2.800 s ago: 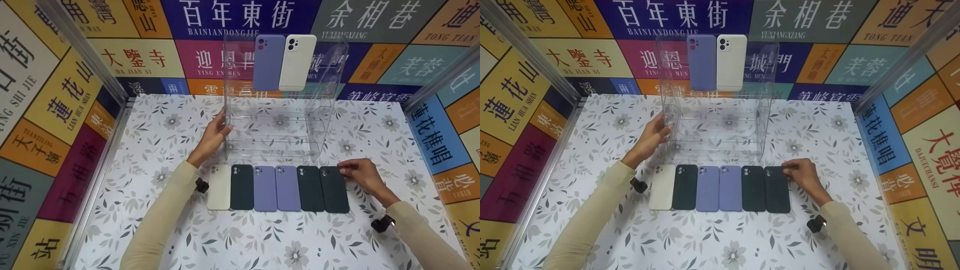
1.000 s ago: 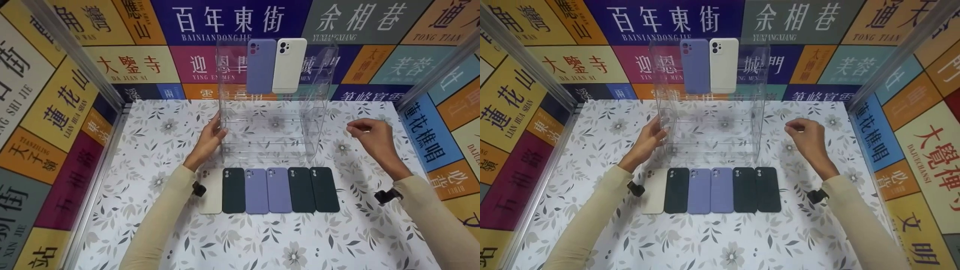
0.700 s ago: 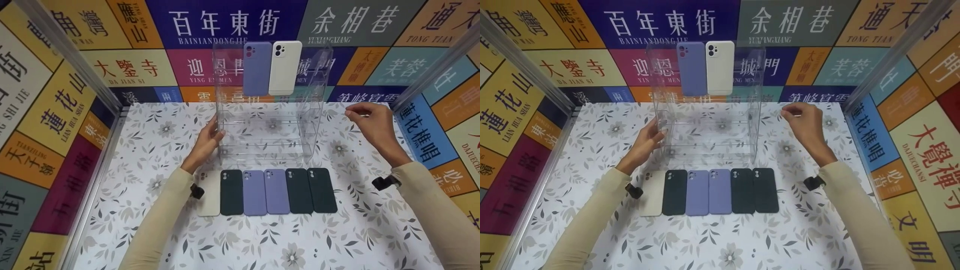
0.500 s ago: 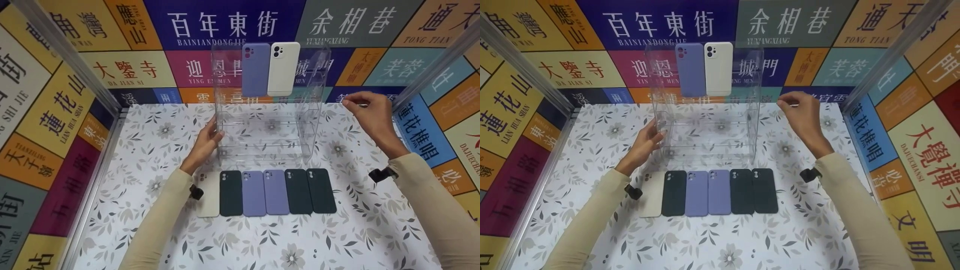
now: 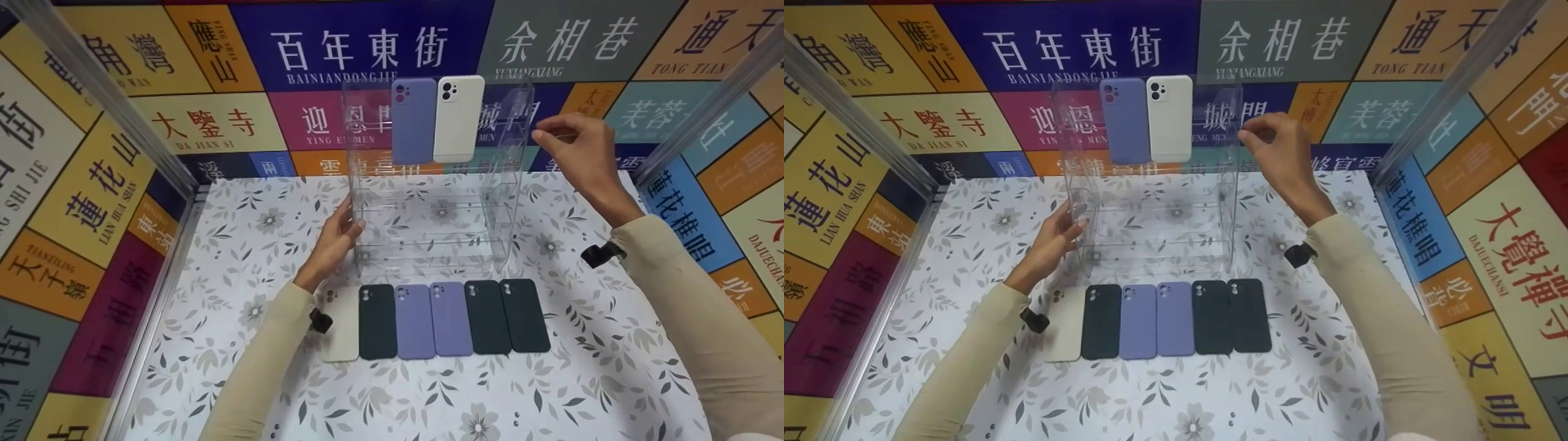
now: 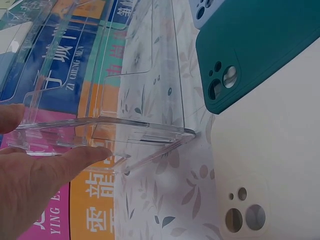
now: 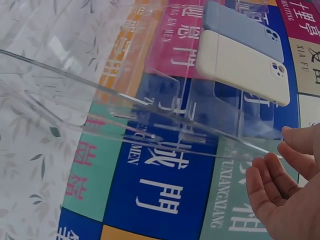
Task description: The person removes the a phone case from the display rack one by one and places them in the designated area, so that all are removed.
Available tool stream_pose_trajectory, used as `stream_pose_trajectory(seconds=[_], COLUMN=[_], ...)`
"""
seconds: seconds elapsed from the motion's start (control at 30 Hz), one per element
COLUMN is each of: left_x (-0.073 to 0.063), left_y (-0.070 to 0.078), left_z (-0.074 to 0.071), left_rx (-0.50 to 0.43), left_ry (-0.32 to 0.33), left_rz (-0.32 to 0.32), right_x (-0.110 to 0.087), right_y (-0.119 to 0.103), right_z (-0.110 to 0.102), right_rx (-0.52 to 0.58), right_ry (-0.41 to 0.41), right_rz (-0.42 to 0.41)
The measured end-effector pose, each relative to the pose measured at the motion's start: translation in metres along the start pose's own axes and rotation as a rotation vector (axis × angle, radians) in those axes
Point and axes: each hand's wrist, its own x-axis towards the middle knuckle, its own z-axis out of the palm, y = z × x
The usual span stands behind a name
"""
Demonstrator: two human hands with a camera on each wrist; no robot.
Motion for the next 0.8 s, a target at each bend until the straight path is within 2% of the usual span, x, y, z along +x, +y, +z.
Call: stream_pose_trajectory(seconds=[0.3, 0.6, 0.8], left_x=[-0.001, -0.001, 0.000], left_y=[0.001, 0.000, -0.001], left_z=[0.001, 0.001, 0.001], left_rx=[0.008, 0.002, 0.019], left_ry=[0.013, 0.024, 0.027], left_rz=[-0.010, -0.014, 0.001], right_x=[0.022, 0.035, 0.047], right_y=[-0.028, -0.058, -0.068], right_z=[0.012, 0.028, 0.042], right_rx=[0.006, -0.089, -0.110], right_ry=[-0.034, -0.052, -0.070], right_rz=[-0.056, -0.158, -0.241])
